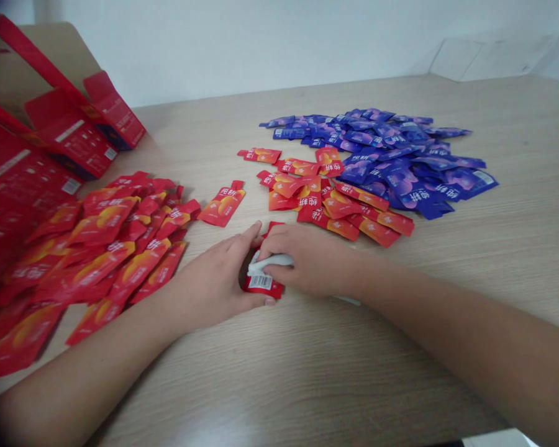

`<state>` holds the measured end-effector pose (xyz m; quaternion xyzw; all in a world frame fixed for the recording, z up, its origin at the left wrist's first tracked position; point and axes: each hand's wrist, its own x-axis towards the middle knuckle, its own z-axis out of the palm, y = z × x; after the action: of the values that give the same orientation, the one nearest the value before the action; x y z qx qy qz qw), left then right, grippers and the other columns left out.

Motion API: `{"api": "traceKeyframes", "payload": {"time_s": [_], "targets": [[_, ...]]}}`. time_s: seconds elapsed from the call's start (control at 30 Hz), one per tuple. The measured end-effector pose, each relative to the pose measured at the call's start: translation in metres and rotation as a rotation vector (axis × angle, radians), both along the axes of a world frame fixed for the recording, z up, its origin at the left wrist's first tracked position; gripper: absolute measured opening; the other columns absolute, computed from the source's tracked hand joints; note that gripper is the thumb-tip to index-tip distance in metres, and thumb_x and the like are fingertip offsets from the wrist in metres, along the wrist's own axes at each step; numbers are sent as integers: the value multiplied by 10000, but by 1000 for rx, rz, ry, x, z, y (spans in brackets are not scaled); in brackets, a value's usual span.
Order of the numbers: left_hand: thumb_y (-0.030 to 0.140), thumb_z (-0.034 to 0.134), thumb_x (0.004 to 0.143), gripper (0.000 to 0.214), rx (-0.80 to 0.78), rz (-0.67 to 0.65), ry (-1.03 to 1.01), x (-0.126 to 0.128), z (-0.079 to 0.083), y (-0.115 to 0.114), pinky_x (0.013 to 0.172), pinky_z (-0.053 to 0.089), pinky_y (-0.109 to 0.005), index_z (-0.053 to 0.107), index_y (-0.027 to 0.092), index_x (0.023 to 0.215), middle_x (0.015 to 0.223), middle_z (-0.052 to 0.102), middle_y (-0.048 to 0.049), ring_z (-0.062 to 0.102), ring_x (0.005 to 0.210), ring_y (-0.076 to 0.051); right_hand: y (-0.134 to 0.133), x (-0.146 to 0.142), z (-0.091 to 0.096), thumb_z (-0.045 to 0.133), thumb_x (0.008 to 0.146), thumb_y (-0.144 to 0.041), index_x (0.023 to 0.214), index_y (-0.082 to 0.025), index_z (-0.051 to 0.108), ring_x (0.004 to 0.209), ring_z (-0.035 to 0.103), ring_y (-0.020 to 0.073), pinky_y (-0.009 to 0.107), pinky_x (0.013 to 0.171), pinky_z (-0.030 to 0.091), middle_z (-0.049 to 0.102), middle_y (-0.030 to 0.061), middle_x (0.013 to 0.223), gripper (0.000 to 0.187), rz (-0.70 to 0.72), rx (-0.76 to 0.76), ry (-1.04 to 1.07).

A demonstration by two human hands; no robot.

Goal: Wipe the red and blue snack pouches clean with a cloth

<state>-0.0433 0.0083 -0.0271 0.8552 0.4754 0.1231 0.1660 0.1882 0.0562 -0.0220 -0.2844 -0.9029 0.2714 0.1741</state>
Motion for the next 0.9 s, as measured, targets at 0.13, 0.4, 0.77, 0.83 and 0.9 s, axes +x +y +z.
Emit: {"api": "traceKeyframes", "payload": {"time_s": [0.13,0.4,0.77,0.83,0.9], "targets": [[654,829,845,1213,-14,23,10,-1,2,-1,1181,502,-537,155,175,1732,1654,504,-223,570,1471,-407,20,4,-17,681,970,-229,1145,-220,766,1166,694,288,472,1035,535,766,90,1203,194,-172,146,-7],[856,792,761,1174,37,-95,111,3,6,-11,1267,358,-680,410,155,1622,1675,444,-266,317,1616,-494,27,7,-22,718,936,-258,1065,-222,740,979,715,250,409,894,559,773,59,1065,135,-462,200,238],[215,512,1003,482,94,-137,300,14,30,-19,889,650,-472,556,152,1479,1202,756,-155,774,1041,-332,29,7,-25,690,954,-273,1135,-221,712,1035,705,239,407,924,554,768,66,1135,189,-514,175,306],[172,476,1020,579,101,-81,326,8,32,-20,822,650,-442,464,219,1597,1170,782,-124,793,982,-317,30,8,-25,693,947,-271,1147,-219,704,1029,701,240,404,910,556,759,72,1147,207,-544,174,333],[179,477,1044,562,110,-3,310,1,31,-19,813,640,-417,484,308,1591,1160,800,-86,803,981,-303,30,8,-25,691,945,-268,1152,-217,698,1025,699,242,407,906,558,752,75,1144,214,-556,149,340]]}}
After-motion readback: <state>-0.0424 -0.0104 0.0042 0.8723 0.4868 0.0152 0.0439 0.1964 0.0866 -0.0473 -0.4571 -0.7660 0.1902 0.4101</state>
